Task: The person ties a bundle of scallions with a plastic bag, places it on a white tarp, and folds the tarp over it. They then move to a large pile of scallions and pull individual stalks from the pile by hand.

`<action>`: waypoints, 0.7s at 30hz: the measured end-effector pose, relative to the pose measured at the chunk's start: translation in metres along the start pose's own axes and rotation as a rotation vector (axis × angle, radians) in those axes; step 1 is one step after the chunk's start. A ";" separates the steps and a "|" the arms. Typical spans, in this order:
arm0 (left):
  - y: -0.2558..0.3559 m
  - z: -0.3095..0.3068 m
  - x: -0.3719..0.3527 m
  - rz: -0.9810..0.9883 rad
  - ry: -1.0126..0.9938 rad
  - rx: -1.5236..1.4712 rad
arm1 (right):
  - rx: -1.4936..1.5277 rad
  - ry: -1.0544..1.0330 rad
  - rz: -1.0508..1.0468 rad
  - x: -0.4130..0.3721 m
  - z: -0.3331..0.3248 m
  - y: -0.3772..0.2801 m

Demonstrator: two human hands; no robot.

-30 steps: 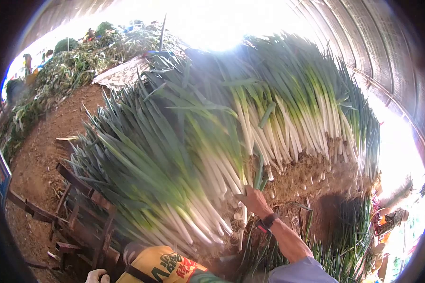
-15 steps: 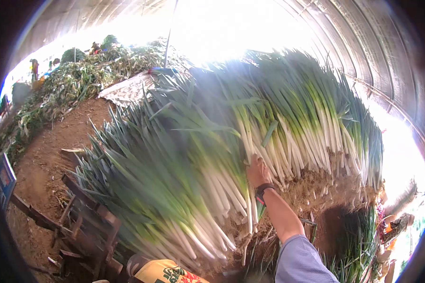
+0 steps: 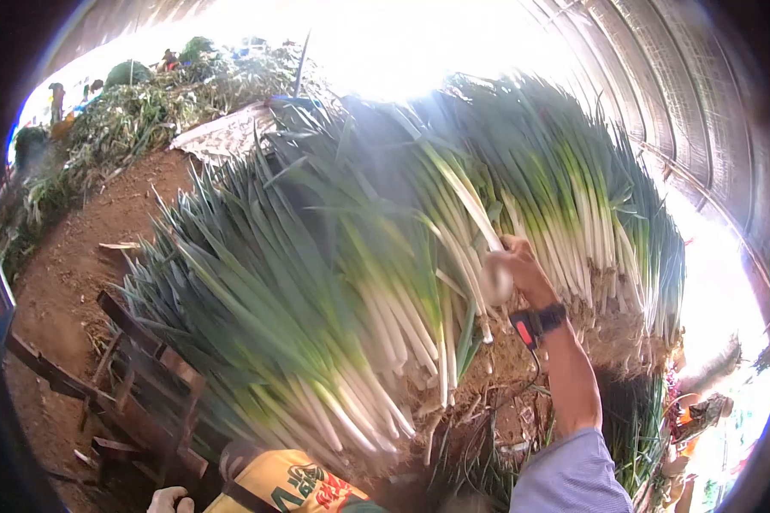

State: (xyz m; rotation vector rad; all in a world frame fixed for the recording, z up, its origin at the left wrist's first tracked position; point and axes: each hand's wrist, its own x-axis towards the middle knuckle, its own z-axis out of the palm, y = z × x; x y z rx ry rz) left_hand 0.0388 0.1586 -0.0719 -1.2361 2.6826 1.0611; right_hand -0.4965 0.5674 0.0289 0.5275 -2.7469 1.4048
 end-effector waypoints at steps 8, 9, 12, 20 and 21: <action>-0.087 0.024 0.013 0.365 0.038 0.259 | -0.054 -0.038 0.321 -0.146 0.071 0.108; -0.092 0.025 0.015 0.376 0.036 0.271 | -0.100 -0.008 0.315 -0.154 0.080 0.129; -0.090 0.023 0.015 0.444 0.020 0.363 | -0.179 0.051 0.296 -0.172 0.101 0.181; -0.085 0.026 0.018 0.476 0.035 0.370 | -0.238 0.065 0.224 -0.180 0.141 0.191; -0.090 0.028 0.019 0.492 0.041 0.392 | -0.296 0.093 0.210 -0.181 0.146 0.198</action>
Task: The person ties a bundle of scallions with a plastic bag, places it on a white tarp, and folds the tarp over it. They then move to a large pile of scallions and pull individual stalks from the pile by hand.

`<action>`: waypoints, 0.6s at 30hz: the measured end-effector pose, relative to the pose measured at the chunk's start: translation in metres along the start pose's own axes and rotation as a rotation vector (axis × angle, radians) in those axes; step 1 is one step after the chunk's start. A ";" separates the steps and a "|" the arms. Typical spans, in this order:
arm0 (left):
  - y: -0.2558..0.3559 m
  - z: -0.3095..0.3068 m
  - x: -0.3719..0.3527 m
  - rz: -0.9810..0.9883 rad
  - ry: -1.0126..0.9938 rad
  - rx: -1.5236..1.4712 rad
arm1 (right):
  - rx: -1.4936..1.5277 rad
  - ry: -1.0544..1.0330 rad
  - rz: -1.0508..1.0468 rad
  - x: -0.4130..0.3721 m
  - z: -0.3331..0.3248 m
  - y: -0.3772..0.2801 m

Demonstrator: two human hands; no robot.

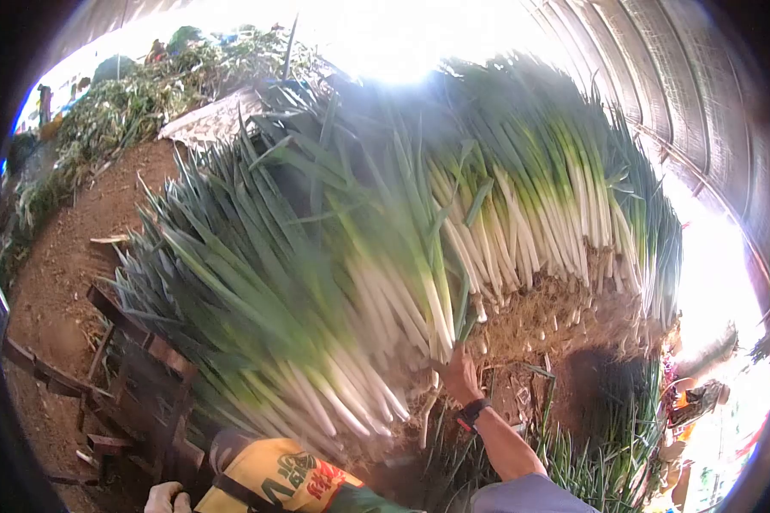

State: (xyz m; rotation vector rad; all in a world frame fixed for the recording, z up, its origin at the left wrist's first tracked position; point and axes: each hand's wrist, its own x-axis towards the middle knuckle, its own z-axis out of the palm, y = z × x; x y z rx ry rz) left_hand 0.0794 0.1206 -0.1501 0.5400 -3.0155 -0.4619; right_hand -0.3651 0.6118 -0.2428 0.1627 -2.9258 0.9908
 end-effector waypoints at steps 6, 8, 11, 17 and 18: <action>0.054 -0.042 0.026 -0.259 0.004 -0.236 | 0.208 -0.059 0.090 0.003 0.019 0.006; 0.067 -0.049 0.034 -0.279 0.104 -0.312 | 0.227 -0.098 0.067 -0.003 0.011 -0.009; 0.116 -0.061 0.061 -0.407 0.237 -0.546 | 0.299 -0.173 0.029 -0.033 -0.029 -0.085; 0.220 -0.035 0.128 0.220 0.154 -0.712 | 0.336 -0.207 -0.066 -0.079 -0.055 -0.171; 0.234 -0.014 0.139 0.284 0.162 -0.777 | 0.326 -0.194 -0.108 -0.088 -0.052 -0.182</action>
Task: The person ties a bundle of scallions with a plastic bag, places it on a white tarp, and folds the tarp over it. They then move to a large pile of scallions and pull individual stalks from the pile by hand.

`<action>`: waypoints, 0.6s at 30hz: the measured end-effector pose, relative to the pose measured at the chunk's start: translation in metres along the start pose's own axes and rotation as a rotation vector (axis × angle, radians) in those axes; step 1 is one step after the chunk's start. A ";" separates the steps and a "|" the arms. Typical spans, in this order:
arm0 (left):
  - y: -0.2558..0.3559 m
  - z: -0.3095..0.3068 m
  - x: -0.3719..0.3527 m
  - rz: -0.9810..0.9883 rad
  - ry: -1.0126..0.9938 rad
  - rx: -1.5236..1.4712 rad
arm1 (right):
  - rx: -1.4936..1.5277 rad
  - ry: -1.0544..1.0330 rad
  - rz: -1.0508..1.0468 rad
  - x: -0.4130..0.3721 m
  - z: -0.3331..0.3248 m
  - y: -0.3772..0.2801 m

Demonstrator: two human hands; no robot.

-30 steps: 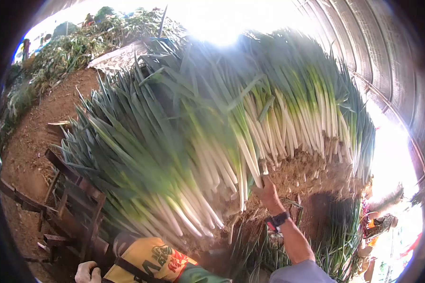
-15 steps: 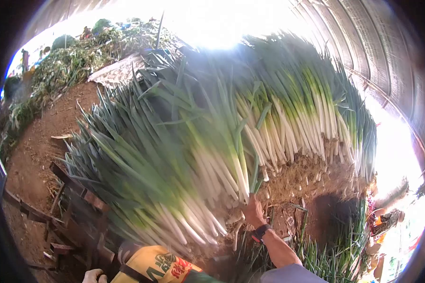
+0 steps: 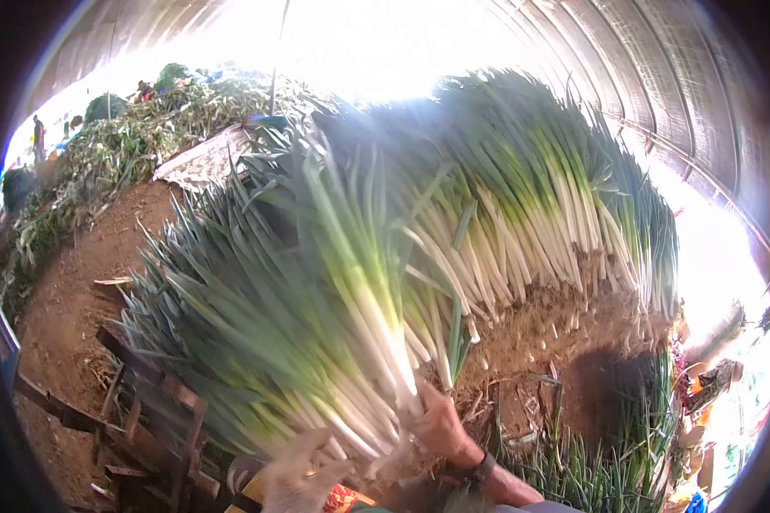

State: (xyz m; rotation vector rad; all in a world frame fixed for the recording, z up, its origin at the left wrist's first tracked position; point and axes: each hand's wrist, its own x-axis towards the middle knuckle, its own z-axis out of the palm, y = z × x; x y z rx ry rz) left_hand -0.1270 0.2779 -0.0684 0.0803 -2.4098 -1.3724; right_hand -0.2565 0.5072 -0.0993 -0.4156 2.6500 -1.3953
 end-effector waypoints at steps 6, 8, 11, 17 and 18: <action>-0.020 0.069 0.025 -0.539 -0.209 -0.601 | -0.014 -0.033 -0.150 -0.053 0.078 0.010; -0.023 0.078 0.027 -0.722 -0.052 -0.878 | -0.008 -0.072 -0.123 -0.069 0.085 0.003; -0.020 0.072 0.019 -0.860 0.033 -1.045 | -0.089 -0.144 -0.204 -0.096 0.095 0.015; 0.007 0.018 -0.037 -0.964 0.137 -0.958 | 0.003 -0.345 -0.453 -0.118 0.092 -0.031; 0.006 0.017 -0.039 -0.970 0.136 -0.952 | -0.042 -0.365 -0.669 -0.116 0.079 -0.051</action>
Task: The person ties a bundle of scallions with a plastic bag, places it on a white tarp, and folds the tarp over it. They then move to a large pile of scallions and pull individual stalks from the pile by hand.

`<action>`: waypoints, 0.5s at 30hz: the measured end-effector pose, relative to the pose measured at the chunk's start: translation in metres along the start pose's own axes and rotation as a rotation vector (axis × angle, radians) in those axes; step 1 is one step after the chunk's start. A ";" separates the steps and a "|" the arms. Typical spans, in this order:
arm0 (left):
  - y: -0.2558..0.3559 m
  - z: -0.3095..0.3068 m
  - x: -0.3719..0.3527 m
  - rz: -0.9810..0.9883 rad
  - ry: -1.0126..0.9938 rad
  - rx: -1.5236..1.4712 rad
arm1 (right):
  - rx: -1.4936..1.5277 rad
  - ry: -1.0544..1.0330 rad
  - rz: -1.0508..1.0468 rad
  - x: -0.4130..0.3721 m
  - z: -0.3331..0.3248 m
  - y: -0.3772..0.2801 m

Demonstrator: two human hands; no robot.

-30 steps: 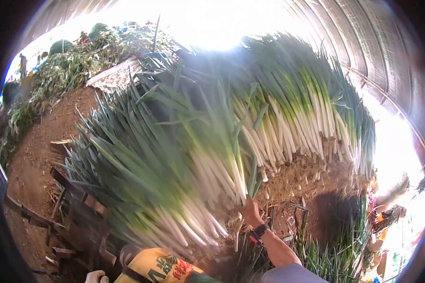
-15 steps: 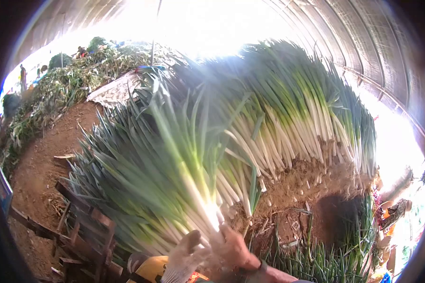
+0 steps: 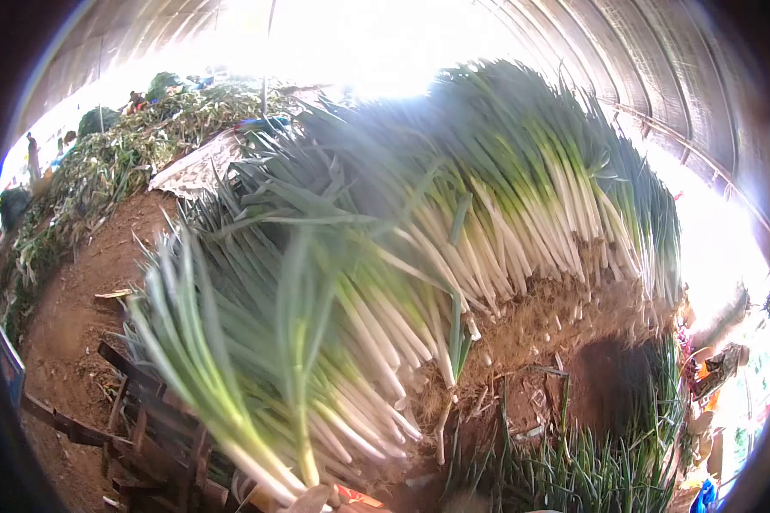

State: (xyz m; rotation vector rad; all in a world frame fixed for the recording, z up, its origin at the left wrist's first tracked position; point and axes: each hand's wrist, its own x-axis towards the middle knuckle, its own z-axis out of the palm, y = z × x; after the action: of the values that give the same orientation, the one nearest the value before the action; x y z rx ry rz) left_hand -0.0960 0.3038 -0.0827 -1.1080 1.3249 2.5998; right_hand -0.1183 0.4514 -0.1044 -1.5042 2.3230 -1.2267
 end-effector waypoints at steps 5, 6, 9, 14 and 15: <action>-0.005 -0.009 0.006 0.112 0.063 -0.049 | 0.246 -0.189 0.280 0.011 -0.023 -0.007; -0.005 -0.010 0.010 0.139 0.069 -0.061 | 0.408 -0.257 0.344 0.016 -0.031 0.006; 0.001 -0.007 0.049 0.411 -0.049 -0.202 | 0.296 -0.007 0.202 0.023 -0.066 0.063; 0.019 0.010 0.057 0.207 -0.141 -0.358 | -0.856 0.265 0.309 0.067 -0.177 0.233; 0.013 0.004 0.062 0.179 -0.154 -0.391 | -1.011 0.341 0.333 0.077 -0.199 0.260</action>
State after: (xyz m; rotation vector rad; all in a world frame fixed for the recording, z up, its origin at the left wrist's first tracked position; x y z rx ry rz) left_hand -0.1487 0.2807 -0.1095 -0.8283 0.9500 3.0964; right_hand -0.4400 0.5486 -0.1238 -0.9848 3.5063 -0.1764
